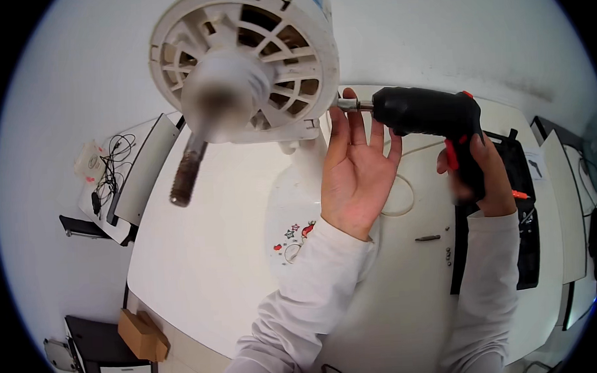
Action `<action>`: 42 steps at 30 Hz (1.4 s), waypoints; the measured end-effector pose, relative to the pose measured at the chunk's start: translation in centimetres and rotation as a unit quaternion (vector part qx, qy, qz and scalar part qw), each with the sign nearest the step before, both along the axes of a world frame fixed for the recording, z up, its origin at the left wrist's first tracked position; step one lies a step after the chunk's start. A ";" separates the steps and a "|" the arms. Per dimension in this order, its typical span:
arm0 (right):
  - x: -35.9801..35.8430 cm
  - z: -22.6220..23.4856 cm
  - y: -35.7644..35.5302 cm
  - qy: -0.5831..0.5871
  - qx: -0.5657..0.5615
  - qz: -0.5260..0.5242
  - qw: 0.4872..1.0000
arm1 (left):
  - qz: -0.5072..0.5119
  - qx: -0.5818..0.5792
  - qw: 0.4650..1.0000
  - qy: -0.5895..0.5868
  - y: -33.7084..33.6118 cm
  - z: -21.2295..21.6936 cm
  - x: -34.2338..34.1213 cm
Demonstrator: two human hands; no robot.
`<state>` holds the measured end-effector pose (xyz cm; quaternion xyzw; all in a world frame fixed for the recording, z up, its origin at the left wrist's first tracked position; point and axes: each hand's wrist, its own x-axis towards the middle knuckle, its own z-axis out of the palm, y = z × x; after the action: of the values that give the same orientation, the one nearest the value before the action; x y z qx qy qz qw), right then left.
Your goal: The person uses a cordless electric screwdriver to tighten screws on the motor housing of a white pedestal fan. They repeatedly remove and reinsert screws, adjusting the fan head while working at a white table.
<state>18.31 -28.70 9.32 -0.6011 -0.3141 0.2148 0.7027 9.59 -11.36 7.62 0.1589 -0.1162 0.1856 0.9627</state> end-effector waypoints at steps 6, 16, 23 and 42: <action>0.0 0.1 0.0 -0.021 -0.003 -0.012 1.000 | -0.006 -0.083 0.996 0.033 -0.4 0.9 -0.2; 0.6 -0.2 -0.7 -0.052 0.024 -0.022 0.998 | -0.002 -0.117 0.992 0.036 -0.2 1.0 -0.2; 0.4 -0.1 -0.5 -0.038 0.020 -0.025 0.999 | -0.012 -0.118 0.993 0.029 -0.2 0.9 -0.1; 0.2 0.2 -0.3 -0.026 0.015 0.011 0.999 | 0.059 -0.007 0.996 0.069 -0.7 0.7 -0.2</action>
<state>18.51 -28.96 9.54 -0.5925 -0.3422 0.2022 0.7007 9.40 -12.10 8.35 0.1710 -0.0387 0.2314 0.9569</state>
